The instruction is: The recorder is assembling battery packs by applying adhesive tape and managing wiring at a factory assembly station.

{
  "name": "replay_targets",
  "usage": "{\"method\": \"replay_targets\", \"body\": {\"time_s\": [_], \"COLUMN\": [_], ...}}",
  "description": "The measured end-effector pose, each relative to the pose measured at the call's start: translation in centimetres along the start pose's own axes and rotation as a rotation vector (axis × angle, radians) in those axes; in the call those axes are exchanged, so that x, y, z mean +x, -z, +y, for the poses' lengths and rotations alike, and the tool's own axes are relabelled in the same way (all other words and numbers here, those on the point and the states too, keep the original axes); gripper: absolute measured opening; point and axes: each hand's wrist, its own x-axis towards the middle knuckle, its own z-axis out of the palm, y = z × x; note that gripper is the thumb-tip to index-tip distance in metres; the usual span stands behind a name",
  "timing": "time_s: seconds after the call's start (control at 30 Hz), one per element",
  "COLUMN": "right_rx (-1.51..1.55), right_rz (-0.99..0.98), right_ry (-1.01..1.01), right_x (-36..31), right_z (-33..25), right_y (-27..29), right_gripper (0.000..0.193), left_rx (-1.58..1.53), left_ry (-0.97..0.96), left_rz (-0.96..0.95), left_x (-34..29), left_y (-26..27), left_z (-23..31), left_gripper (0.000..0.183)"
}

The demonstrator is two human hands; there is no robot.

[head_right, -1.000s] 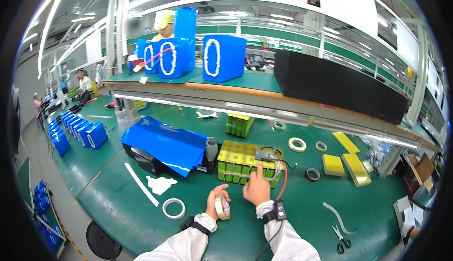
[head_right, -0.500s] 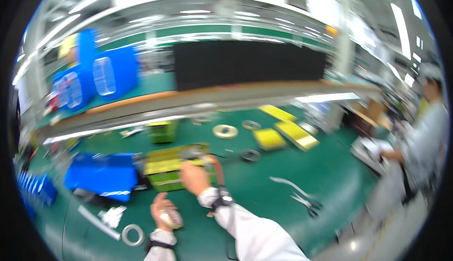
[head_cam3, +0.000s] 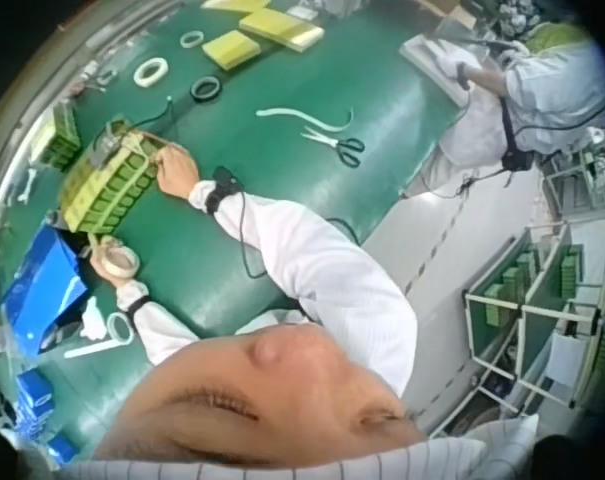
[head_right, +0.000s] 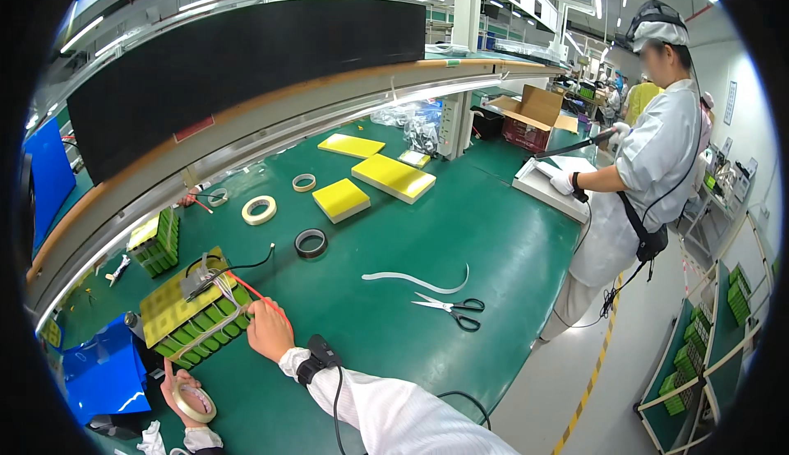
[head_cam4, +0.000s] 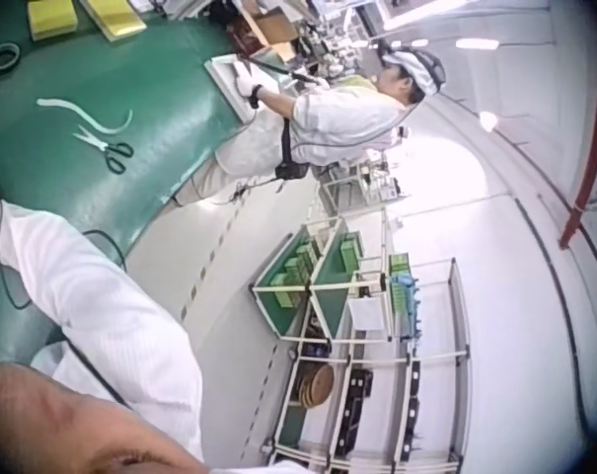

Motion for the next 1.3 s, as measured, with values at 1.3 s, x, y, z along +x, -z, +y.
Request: {"method": "replay_targets", "body": {"time_s": [1.3], "right_rx": [0.384], "right_rz": [-0.482], "right_ry": [-0.122], "right_x": [-4.4], "right_z": [2.6], "right_y": [7.4], "right_gripper": [0.047], "left_rx": [-0.144], "left_ry": [0.368], "left_rz": [-0.301], "left_x": [-9.8], "left_y": [0.6], "left_z": [3.3], "left_gripper": [0.092]}}
